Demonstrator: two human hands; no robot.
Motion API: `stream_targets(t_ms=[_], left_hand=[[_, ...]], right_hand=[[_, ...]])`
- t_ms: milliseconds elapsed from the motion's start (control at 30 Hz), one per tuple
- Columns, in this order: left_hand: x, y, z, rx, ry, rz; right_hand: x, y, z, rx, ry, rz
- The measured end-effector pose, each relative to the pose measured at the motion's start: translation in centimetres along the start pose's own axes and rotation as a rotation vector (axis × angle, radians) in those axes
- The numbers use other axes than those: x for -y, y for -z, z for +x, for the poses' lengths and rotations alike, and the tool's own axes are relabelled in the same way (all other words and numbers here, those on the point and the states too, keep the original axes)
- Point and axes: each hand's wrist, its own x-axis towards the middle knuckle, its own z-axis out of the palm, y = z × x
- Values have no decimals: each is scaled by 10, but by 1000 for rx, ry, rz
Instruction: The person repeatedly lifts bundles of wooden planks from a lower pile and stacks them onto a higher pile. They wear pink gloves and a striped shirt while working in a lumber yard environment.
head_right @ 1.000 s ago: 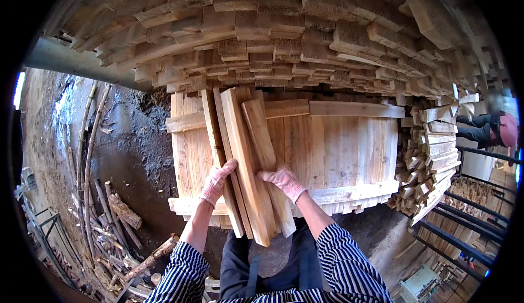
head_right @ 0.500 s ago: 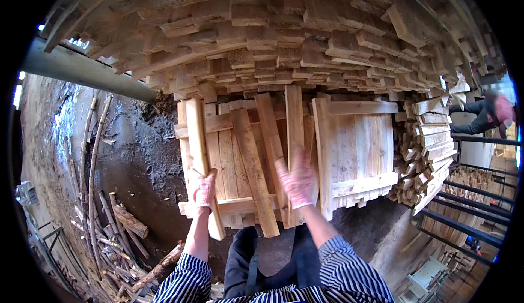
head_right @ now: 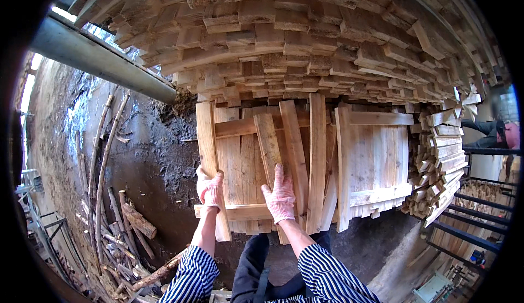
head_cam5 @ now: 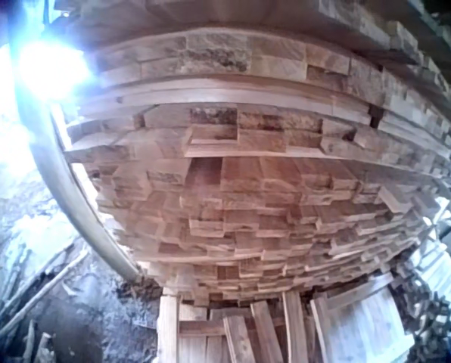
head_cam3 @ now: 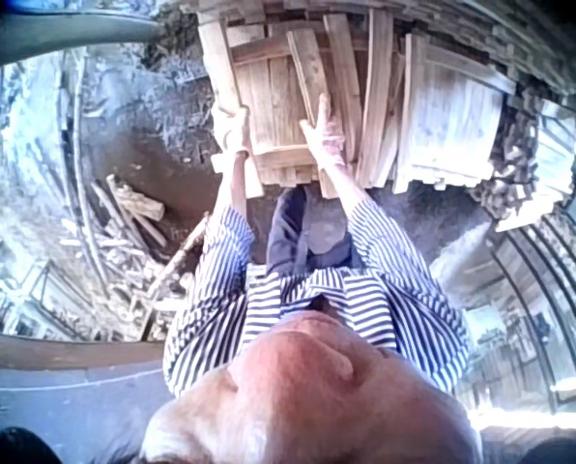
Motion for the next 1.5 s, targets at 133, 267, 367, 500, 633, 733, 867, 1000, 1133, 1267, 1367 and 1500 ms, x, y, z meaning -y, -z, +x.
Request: stream_targets(t_ms=[133, 267, 367, 500, 633, 733, 867, 1000, 1133, 1267, 1367, 1500], left_hand=[[6, 14, 23, 38, 34, 42], [1, 18, 21, 120, -38, -128], [9, 22, 31, 171, -20, -13], [16, 19, 35, 210, -126, -30], [34, 26, 40, 252, -72, -64], [41, 15, 48, 273, -43, -161], [53, 11, 56, 271, -36, -214], [50, 14, 55, 284, -33, -221], [35, 18, 51, 271, -71, -136], [48, 26, 57, 282, -43, -97], [52, 24, 53, 235, -107, -99], [30, 17, 45, 234, -96, -4]], right_hand=[[16, -7, -6, -47, 22, 35], [45, -20, -2, -123, 46, 99], [93, -47, 10, -301, 102, 119], [118, -45, 26, 282, 61, 379], [62, -6, 29, -216, 280, -20], [-33, 42, 55, -359, -151, -333], [-71, 81, 62, -86, -275, -216], [-72, 72, 41, -201, -105, -119], [-48, 43, 39, -172, -57, -90], [-34, 33, 43, -132, -86, 108], [-10, 16, 21, -270, 14, 63], [60, -19, 8, -185, 49, 216]])
